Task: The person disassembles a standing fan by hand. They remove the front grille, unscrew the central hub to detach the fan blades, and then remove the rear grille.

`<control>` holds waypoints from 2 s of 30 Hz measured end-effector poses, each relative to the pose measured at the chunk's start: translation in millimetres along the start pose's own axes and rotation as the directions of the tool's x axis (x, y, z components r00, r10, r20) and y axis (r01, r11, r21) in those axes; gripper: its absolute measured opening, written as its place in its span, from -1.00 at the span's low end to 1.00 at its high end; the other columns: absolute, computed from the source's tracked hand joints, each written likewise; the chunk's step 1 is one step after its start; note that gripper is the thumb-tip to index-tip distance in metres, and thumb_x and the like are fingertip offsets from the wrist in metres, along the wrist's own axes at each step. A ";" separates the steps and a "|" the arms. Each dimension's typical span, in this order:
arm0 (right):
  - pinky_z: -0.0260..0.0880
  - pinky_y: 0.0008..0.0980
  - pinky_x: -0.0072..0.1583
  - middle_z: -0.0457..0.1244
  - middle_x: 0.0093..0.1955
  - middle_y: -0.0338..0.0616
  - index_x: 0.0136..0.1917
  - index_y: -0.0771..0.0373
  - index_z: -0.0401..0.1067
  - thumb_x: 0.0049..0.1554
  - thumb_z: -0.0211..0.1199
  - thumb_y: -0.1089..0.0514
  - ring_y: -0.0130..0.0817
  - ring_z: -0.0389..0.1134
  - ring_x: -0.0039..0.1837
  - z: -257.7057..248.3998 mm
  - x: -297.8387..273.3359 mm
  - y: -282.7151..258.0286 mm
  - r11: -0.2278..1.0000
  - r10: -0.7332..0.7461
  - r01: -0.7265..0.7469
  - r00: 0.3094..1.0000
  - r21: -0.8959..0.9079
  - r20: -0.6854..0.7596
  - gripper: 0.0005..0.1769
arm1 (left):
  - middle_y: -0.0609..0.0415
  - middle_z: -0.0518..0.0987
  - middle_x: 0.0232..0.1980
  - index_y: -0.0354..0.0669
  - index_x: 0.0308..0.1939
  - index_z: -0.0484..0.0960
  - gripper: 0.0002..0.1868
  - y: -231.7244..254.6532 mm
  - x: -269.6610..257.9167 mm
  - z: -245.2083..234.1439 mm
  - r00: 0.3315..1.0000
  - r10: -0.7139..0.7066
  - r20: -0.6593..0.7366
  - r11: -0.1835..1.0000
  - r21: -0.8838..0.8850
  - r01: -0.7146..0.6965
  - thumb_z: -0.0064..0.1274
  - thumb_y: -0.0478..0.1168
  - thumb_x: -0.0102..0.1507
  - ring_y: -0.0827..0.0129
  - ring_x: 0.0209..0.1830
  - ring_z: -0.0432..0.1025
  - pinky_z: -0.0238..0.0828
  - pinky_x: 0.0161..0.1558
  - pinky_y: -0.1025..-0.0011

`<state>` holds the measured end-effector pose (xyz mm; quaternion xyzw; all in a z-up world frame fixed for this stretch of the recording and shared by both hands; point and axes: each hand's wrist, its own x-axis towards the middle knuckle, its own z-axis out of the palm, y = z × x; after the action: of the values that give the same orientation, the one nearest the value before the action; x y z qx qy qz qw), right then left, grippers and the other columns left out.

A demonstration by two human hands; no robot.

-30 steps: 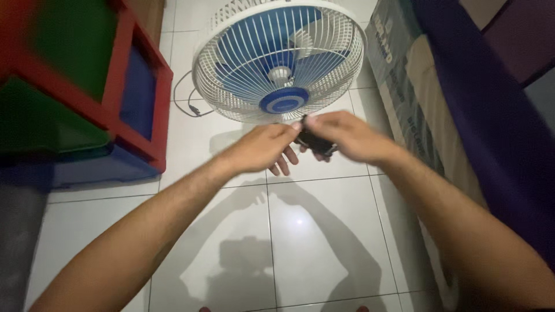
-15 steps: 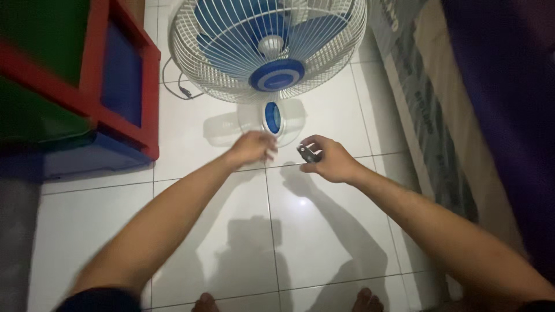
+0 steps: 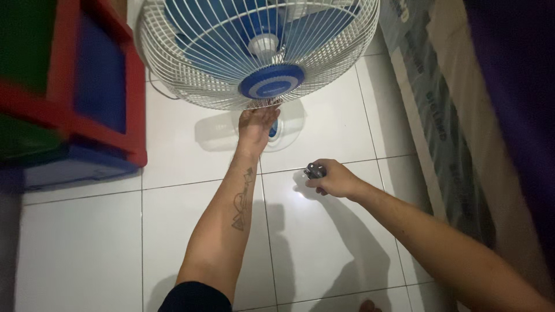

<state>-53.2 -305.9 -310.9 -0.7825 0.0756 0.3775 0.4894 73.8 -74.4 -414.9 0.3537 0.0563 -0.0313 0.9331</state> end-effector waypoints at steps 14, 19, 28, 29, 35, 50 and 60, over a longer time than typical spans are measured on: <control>0.47 -0.35 -0.18 0.34 -0.19 -0.14 0.11 0.36 0.46 0.07 0.38 0.13 -0.38 0.40 -0.22 -9.4 17.7 16.1 1.000 0.009 -0.009 1.000 -0.020 -0.001 -0.62 | -0.01 0.65 -0.02 -0.27 0.03 0.55 -0.82 -1.0 -8.0 31.1 0.967 0.197 -0.159 0.972 0.160 -0.171 0.07 -0.33 0.35 0.27 -0.07 0.60 0.62 -0.04 0.29; 0.50 -0.31 -0.07 0.35 -0.15 -0.08 0.25 0.29 0.38 0.19 0.23 0.03 -0.36 0.42 -0.13 -15.3 33.2 31.5 0.985 0.095 -0.095 0.995 -0.146 -0.012 -0.57 | -0.08 0.67 -0.02 -0.38 0.06 0.54 -0.79 10.7 -11.3 33.2 0.948 0.270 -0.170 0.916 0.350 -0.198 0.09 -0.43 0.35 0.35 -0.16 0.56 0.52 -0.17 0.45; 0.44 -0.20 0.07 0.37 0.02 -0.01 0.36 0.27 0.33 0.24 0.15 -0.06 -0.23 0.43 0.00 -28.4 57.1 59.6 0.920 -0.020 -0.016 0.996 -0.391 -0.088 -0.48 | -0.06 0.60 0.12 -0.35 0.16 0.52 -0.71 53.5 -23.8 17.0 0.951 0.258 -0.171 0.923 0.335 -0.190 0.00 -0.43 0.34 0.33 0.04 0.54 0.59 0.02 0.33; 0.45 -0.20 0.09 0.39 0.02 0.02 0.34 0.28 0.34 0.21 0.18 0.00 -0.20 0.44 0.02 -27.0 59.8 61.1 0.903 -0.059 0.018 0.995 -0.430 -0.082 -0.50 | -0.06 0.61 0.13 -0.34 0.16 0.52 -0.70 58.8 -26.2 14.8 0.948 0.266 -0.173 0.926 0.319 -0.202 -0.01 -0.42 0.33 0.30 0.06 0.55 0.61 0.06 0.30; 0.44 -0.14 0.12 0.40 0.02 0.13 0.24 0.37 0.36 0.08 0.31 0.17 -0.02 0.44 0.08 -15.8 63.1 59.5 0.820 -0.312 0.228 0.947 -0.525 -0.076 -0.52 | -0.10 0.65 0.10 -0.45 0.13 0.58 -0.73 96.9 -49.6 14.7 0.924 0.340 -0.177 0.848 0.482 -0.220 -0.03 -0.34 0.40 0.27 0.10 0.57 0.54 0.16 0.26; 0.38 -0.01 0.24 0.30 0.18 0.19 0.38 0.25 0.24 0.12 0.30 0.08 0.14 0.34 0.23 14.5 71.0 43.8 0.674 -0.309 0.187 0.950 -0.715 -0.042 -0.40 | -0.18 0.62 0.14 -0.49 0.23 0.52 -0.65 177.4 -69.1 30.5 0.823 0.568 -0.016 0.617 0.670 -0.413 -0.01 -0.36 0.40 0.21 0.13 0.58 0.61 0.10 0.29; 0.37 0.03 0.22 0.28 0.19 0.16 0.36 0.24 0.21 0.05 0.30 0.18 0.15 0.32 0.21 21.5 78.4 60.7 0.624 -0.329 0.218 0.944 -0.750 0.001 -0.37 | -0.11 0.67 0.11 -0.37 0.25 0.51 -0.68 184.9 -76.5 39.6 0.762 0.636 0.124 0.307 0.865 -0.396 0.04 -0.37 0.41 0.22 0.11 0.62 0.62 0.00 0.36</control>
<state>-38.7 -299.4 -411.1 -0.9389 -0.1711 0.2423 0.1744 19.4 39.0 -254.3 0.7640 0.0287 0.2916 0.5749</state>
